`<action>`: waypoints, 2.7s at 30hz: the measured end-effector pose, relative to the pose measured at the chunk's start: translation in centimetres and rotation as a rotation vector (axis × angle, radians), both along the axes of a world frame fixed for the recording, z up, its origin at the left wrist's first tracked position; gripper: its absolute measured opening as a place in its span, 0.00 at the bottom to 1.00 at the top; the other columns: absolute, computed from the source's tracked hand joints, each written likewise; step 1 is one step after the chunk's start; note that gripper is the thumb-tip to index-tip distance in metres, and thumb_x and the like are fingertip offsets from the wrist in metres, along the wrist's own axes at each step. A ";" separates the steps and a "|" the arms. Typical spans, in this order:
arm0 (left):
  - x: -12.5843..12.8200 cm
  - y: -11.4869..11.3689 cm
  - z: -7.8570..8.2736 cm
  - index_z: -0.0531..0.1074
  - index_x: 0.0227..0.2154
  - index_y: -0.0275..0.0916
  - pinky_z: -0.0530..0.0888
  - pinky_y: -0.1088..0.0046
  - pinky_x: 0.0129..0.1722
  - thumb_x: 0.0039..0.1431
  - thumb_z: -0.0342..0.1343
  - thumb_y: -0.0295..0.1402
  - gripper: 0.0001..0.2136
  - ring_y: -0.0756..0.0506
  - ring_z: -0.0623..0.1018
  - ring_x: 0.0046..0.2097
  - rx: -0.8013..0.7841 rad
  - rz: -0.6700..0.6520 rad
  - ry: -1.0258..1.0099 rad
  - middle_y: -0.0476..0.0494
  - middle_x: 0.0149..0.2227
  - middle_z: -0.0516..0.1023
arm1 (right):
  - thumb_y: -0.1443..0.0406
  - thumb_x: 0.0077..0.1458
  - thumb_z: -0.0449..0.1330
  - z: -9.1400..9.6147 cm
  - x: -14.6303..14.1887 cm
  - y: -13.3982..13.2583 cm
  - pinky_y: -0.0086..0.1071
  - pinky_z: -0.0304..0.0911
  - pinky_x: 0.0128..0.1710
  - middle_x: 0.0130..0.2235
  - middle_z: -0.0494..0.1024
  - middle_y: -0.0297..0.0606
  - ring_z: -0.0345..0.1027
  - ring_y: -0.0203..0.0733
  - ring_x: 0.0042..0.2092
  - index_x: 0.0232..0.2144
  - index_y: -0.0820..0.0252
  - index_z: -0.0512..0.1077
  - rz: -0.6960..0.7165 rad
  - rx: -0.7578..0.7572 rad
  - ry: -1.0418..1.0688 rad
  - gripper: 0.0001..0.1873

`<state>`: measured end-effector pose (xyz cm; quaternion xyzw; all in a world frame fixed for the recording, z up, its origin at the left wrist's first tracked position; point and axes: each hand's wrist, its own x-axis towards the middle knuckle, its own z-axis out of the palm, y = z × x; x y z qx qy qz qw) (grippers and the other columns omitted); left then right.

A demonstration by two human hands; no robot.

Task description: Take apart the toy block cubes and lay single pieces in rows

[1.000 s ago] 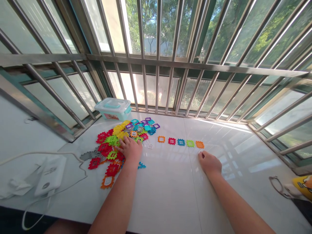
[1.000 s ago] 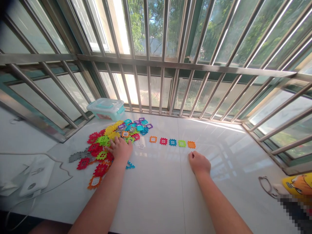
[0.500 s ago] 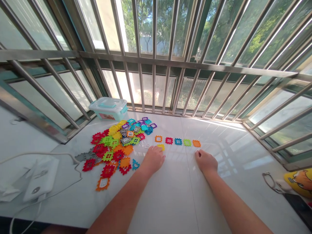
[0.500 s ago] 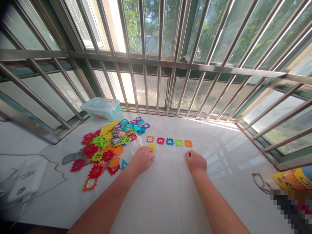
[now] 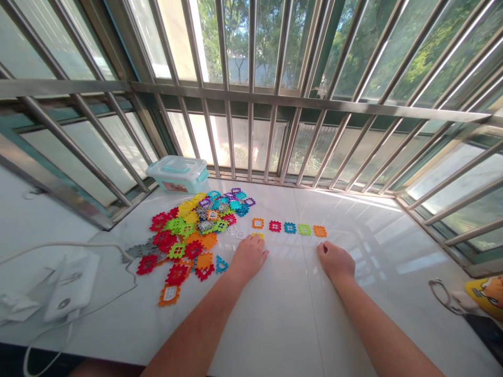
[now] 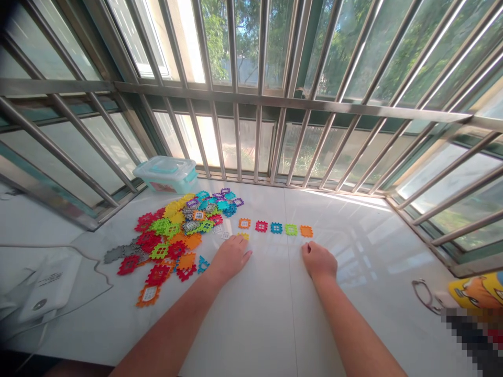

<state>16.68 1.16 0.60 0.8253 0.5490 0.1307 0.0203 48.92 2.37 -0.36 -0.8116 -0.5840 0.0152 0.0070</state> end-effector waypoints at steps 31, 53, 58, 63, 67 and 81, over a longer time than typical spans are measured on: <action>-6.8 1.8 3.7 0.79 0.45 0.37 0.66 0.50 0.59 0.68 0.48 0.30 0.14 0.33 0.72 0.55 0.210 0.610 -0.116 0.30 0.50 0.77 | 0.52 0.70 0.45 0.6 -0.3 -0.1 0.33 0.59 0.35 0.41 0.84 0.45 0.76 0.48 0.40 0.40 0.51 0.82 -0.014 -0.033 0.001 0.26; -14.9 2.9 1.8 0.77 0.53 0.30 0.68 0.41 0.59 0.66 0.48 0.41 0.23 0.24 0.72 0.59 -0.014 1.176 -0.174 0.20 0.59 0.73 | 0.52 0.71 0.45 0.6 -0.1 -0.1 0.32 0.58 0.35 0.40 0.83 0.45 0.76 0.48 0.40 0.39 0.52 0.82 -0.007 -0.041 0.015 0.26; -15.2 3.1 1.2 0.73 0.57 0.31 0.68 0.40 0.60 0.66 0.48 0.44 0.25 0.25 0.71 0.61 -0.017 1.178 -0.222 0.19 0.61 0.71 | 0.52 0.71 0.44 0.6 -0.1 -0.1 0.32 0.58 0.35 0.40 0.83 0.46 0.76 0.49 0.41 0.40 0.51 0.82 -0.006 -0.049 0.020 0.27; -16.2 3.5 0.0 0.71 0.60 0.32 0.57 0.27 0.63 0.67 0.47 0.49 0.29 0.20 0.52 0.74 0.069 1.314 -0.233 0.16 0.74 0.50 | 0.51 0.70 0.43 0.6 -0.1 -0.1 0.33 0.57 0.34 0.41 0.83 0.46 0.75 0.49 0.39 0.40 0.51 0.82 -0.010 -0.048 0.019 0.28; -17.5 3.3 -0.4 0.68 0.62 0.30 0.51 0.23 0.63 0.66 0.48 0.53 0.33 0.17 0.44 0.75 0.073 1.414 -0.255 0.13 0.75 0.44 | 0.51 0.70 0.43 0.6 -0.1 -0.1 0.33 0.58 0.35 0.42 0.83 0.46 0.75 0.48 0.40 0.40 0.51 0.82 -0.005 -0.052 0.017 0.28; -18.8 2.5 0.7 0.67 0.61 0.28 0.62 0.30 0.60 0.66 0.48 0.49 0.31 0.20 0.67 0.64 0.072 1.439 -0.281 0.12 0.61 0.69 | 0.51 0.70 0.42 0.6 0.0 0.0 0.33 0.57 0.33 0.42 0.83 0.46 0.76 0.50 0.40 0.38 0.51 0.81 -0.007 -0.064 0.024 0.28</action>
